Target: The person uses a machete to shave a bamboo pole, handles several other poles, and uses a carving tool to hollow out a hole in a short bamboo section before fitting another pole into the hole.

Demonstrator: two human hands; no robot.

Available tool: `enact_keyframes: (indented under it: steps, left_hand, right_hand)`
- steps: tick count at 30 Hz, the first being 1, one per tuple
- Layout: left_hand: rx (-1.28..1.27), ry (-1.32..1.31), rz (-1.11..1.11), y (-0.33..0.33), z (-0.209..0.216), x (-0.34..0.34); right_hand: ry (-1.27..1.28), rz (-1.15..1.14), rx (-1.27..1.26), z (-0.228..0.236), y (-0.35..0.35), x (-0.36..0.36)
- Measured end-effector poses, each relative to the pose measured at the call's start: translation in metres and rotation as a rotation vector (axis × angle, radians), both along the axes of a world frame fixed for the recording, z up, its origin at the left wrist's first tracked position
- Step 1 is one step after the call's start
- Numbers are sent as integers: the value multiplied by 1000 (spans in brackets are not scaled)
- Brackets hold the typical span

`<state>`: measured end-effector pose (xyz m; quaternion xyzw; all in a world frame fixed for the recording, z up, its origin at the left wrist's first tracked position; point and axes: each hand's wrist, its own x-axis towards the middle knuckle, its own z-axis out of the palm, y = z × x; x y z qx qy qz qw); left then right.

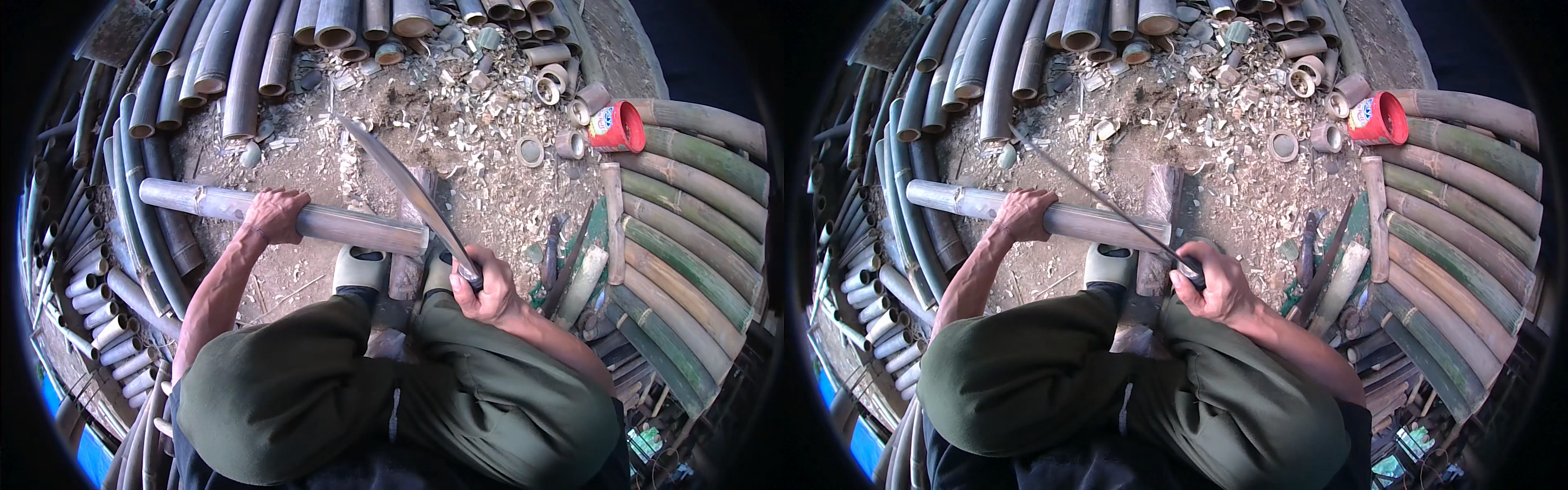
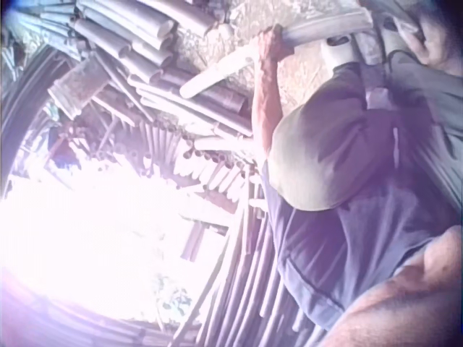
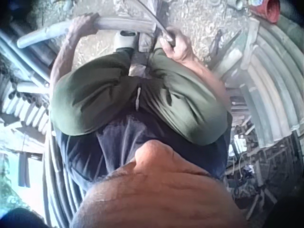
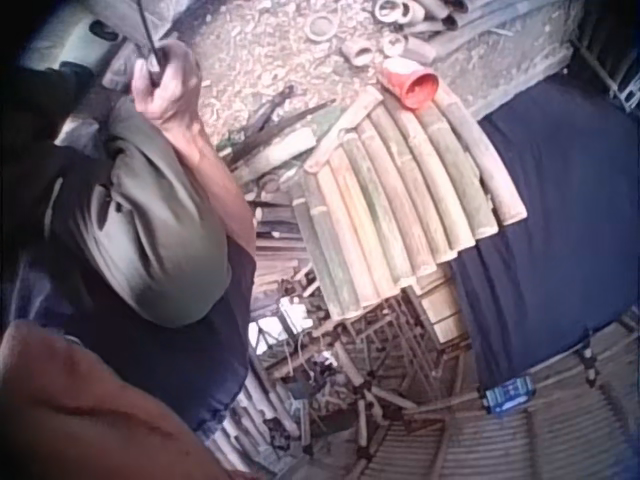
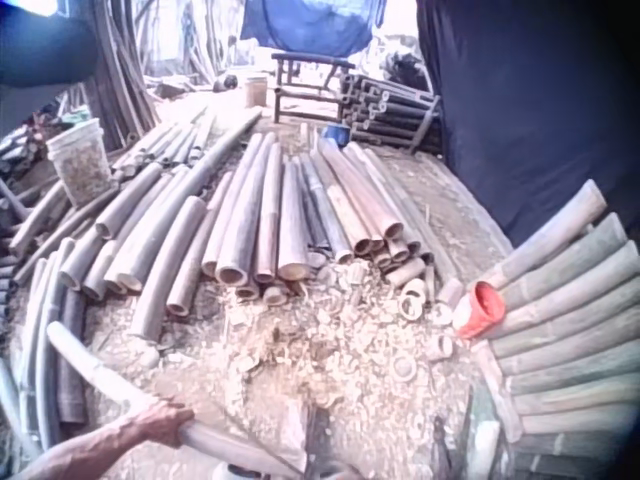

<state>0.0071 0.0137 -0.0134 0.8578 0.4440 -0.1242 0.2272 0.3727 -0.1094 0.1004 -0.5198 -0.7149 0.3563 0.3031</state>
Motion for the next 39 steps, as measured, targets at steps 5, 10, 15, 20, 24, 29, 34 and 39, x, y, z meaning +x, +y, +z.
enact_keyframes:
  steps: [5, 10, 15, 20, 24, 29, 34, 39]
  left_hand:
    - [20, 6, -18, 10, -9, 5]
    - [14, -25, 9, 1, -11, 6]
    - [34, -31, -12, 14, -7, 11]
    - [60, 9, 22, -8, -11, 3]
    - [169, -44, 34, 0, -12, 17]
    - [185, -40, 37, -4, -14, 9]
    - [267, -89, 60, -9, -12, 11]
    - [365, -124, 46, -21, -15, 14]
  right_hand:
    - [-529, 31, -458, -74, -5, 46]
    - [-15, -29, -47, -18, 12, 1]
    - [-540, 5, -557, -71, 10, 32]
    - [-139, 15, -290, -32, 19, 8]
    - [-86, -11, 14, -43, 12, 20]
    - [-422, 57, -547, -70, 10, 39]
    - [66, -40, -3, -19, 25, 6]
    - [-514, -10, -638, -96, 6, 50]
